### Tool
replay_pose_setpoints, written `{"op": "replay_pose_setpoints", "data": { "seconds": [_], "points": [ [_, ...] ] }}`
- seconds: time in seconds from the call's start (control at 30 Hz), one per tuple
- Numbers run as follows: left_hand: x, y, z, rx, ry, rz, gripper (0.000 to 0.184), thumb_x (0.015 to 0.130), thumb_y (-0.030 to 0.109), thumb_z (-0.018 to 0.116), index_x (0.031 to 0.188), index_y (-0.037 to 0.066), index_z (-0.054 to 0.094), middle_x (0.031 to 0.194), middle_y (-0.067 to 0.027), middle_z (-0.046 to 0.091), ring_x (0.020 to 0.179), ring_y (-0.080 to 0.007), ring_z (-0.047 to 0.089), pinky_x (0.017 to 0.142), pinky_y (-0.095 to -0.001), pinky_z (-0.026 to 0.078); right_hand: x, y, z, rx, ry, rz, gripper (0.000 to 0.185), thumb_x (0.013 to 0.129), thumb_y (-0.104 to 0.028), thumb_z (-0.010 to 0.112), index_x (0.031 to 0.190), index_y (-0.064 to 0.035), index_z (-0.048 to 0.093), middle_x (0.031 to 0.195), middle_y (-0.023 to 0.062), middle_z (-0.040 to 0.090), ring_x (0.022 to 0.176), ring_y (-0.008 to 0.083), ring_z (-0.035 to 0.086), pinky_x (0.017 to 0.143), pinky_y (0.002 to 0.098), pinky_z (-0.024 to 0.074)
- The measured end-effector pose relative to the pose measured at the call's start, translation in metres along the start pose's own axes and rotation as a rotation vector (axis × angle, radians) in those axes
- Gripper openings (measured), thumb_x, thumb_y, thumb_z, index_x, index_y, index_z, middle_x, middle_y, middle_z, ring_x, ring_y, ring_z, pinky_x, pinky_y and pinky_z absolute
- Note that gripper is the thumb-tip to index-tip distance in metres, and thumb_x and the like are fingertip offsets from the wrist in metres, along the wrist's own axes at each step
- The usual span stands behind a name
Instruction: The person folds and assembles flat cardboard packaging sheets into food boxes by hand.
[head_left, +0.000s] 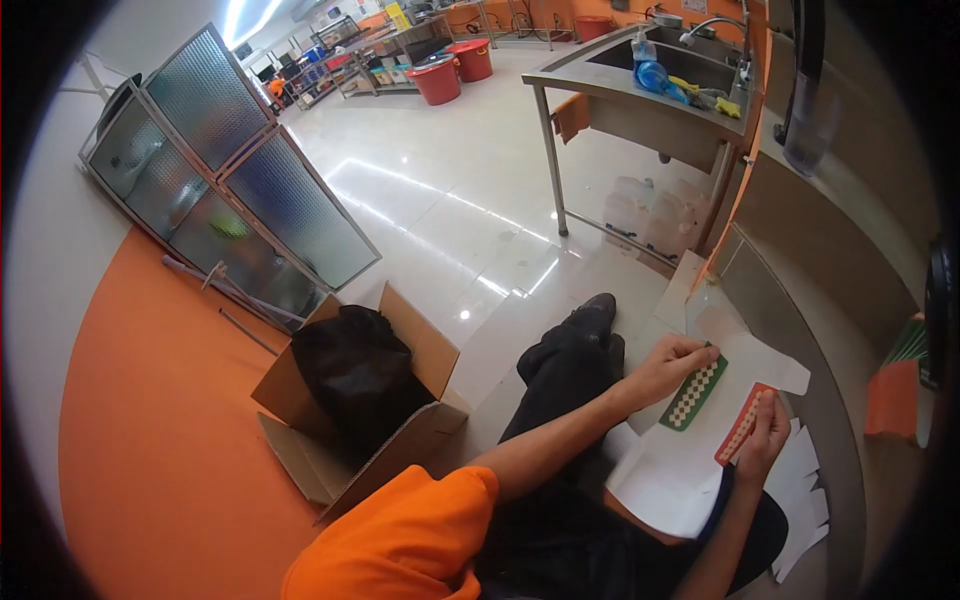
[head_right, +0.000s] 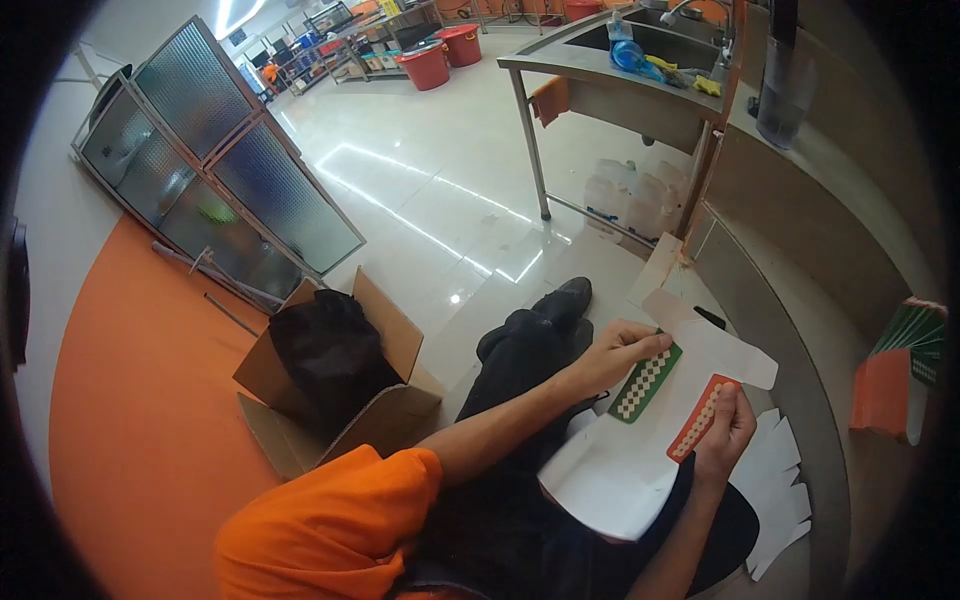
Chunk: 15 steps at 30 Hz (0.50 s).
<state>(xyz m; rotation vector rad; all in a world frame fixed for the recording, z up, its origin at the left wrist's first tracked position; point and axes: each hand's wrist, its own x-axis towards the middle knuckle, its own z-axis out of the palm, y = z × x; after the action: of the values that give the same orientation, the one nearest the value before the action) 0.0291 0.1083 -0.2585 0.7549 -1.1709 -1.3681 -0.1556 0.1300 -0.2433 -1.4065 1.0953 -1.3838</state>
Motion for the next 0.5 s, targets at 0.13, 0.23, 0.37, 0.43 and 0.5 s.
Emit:
{"op": "replay_pose_setpoints", "data": {
  "seconds": [0.13, 0.23, 0.37, 0.43, 0.5],
  "points": [
    [-0.002, 0.004, -0.001, 0.013, 0.007, -0.069, 0.034, 0.093, 0.025, 0.053, 0.073, 0.000, 0.064, 0.062, 0.0045, 0.056, 0.055, -0.0002, 0.049, 0.049, -0.0162, 0.038, 0.000, 0.007, -0.005, 0.067, -0.020, 0.048, 0.032, 0.097, -0.021, 0.040, 0.082, 0.0015, 0.057, 0.068, 0.0009, 0.058, 0.058, 0.0037, 0.051, 0.056, 0.0199, 0.0427],
    [-0.004, 0.008, 0.003, 0.012, 0.022, -0.062, 0.033, 0.092, 0.025, 0.054, 0.070, 0.001, 0.063, 0.061, 0.0053, 0.055, 0.053, 0.0003, 0.047, 0.046, -0.0163, 0.036, -0.002, 0.003, -0.003, 0.098, 0.002, 0.095, 0.033, 0.097, -0.022, 0.040, 0.082, 0.0018, 0.057, 0.067, 0.0016, 0.057, 0.057, 0.0047, 0.052, 0.057, 0.0201, 0.0433],
    [-0.005, 0.011, 0.008, 0.022, 0.003, -0.032, 0.034, 0.091, 0.025, 0.055, 0.067, 0.002, 0.061, 0.060, 0.0057, 0.053, 0.052, 0.0002, 0.045, 0.045, -0.0184, 0.034, 0.000, -0.007, 0.016, 0.164, 0.268, 0.059, 0.035, 0.097, -0.026, 0.040, 0.082, 0.0014, 0.057, 0.065, 0.0015, 0.056, 0.055, 0.0053, 0.052, 0.056, 0.0201, 0.0441],
    [-0.003, 0.000, 0.004, -0.004, -0.041, -0.010, 0.035, 0.091, 0.024, 0.055, 0.065, 0.002, 0.058, 0.059, 0.0058, 0.052, 0.052, -0.0004, 0.043, 0.046, -0.0195, 0.034, 0.000, -0.011, 0.019, 0.207, 0.304, 0.126, 0.035, 0.097, -0.027, 0.041, 0.081, 0.0001, 0.056, 0.065, 0.0013, 0.056, 0.056, 0.0050, 0.053, 0.056, 0.0200, 0.0446],
    [-0.001, -0.003, 0.003, -0.001, -0.061, -0.013, 0.037, 0.092, 0.023, 0.054, 0.062, 0.002, 0.056, 0.058, 0.0060, 0.050, 0.053, -0.0009, 0.043, 0.047, -0.0205, 0.033, 0.002, -0.006, 0.012, 0.186, 0.234, 0.161, 0.035, 0.097, -0.028, 0.042, 0.079, -0.0010, 0.055, 0.066, 0.0013, 0.056, 0.056, 0.0046, 0.053, 0.056, 0.0200, 0.0450]
  ]
}}
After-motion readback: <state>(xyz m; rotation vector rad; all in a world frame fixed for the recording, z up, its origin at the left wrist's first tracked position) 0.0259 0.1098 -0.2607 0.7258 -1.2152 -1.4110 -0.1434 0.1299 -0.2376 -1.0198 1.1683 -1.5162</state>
